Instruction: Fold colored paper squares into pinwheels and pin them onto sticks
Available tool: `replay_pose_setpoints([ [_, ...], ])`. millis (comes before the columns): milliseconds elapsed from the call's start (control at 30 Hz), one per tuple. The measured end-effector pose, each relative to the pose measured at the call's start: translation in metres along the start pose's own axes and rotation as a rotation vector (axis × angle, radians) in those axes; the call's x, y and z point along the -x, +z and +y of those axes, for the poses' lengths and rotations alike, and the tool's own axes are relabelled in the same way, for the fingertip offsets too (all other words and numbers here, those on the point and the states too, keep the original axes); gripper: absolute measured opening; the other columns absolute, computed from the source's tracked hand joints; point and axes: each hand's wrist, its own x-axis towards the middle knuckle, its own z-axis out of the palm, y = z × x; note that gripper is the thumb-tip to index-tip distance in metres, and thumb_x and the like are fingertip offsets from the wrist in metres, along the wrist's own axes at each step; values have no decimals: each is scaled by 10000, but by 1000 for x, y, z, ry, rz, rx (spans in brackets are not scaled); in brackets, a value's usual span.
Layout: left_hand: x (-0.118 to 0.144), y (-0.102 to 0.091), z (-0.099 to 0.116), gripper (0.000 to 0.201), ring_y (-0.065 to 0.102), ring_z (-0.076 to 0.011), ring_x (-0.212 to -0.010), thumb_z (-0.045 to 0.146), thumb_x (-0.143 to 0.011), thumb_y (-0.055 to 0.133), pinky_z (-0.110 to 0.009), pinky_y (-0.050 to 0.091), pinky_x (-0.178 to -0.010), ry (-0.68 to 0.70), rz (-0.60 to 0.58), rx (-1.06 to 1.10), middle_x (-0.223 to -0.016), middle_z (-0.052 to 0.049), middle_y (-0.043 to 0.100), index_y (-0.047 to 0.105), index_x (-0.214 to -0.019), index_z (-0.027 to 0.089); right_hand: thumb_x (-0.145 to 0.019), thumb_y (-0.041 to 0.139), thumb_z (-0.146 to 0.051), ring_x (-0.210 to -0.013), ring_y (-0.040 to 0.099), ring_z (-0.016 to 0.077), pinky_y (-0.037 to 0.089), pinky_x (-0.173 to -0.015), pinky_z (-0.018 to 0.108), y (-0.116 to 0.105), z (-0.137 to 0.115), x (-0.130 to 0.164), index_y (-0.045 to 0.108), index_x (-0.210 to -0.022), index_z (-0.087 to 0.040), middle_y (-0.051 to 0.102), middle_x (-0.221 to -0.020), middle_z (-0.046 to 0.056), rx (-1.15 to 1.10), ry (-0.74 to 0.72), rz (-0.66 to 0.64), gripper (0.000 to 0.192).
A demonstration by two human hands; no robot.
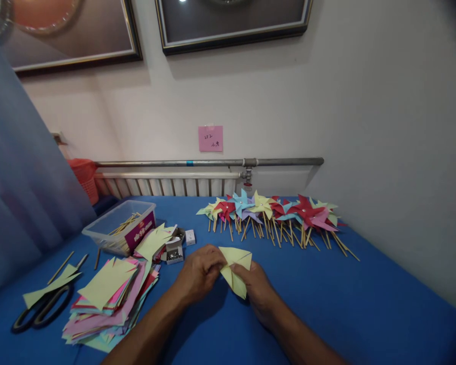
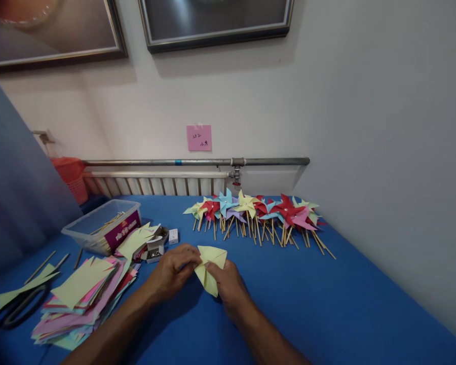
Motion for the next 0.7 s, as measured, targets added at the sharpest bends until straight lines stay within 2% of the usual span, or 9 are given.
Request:
replay_pose_setpoints([
  [167,0,-1,-3,261,704,-214,-936,141,-933,557,-325,507,-828,-23,5,30,-995,-86,758,801,-919,232,-716,817,-369,-586,589,158,425,-567,256,2,-3,3,772,-972,-147,743,-718,25,-10,5,-19,342],
  [333,-1,-3,-6,258,700,-221,-981,155,-951,555,-332,512,-868,3,-15,60,-1016,-95,761,802,-923,223,-717,839,-410,-589,599,152,431,-575,254,3,-5,4,774,-1008,-141,757,-751,33,-20,11,-24,401],
  [567,0,-6,0,294,698,-209,-944,194,-994,516,-314,503,-830,28,-60,-25,-1025,-99,758,806,-980,241,-726,845,-433,-611,624,175,440,-591,267,1,-3,2,777,-973,-142,760,-729,41,-6,6,-30,388],
  [700,1,-7,-2,310,699,-209,-948,136,-961,524,-313,503,-826,84,-58,-95,-1042,-88,767,803,-1013,262,-742,843,-469,-627,639,182,452,-609,273,1,-4,2,777,-984,-140,772,-759,55,-17,5,-64,413],
])
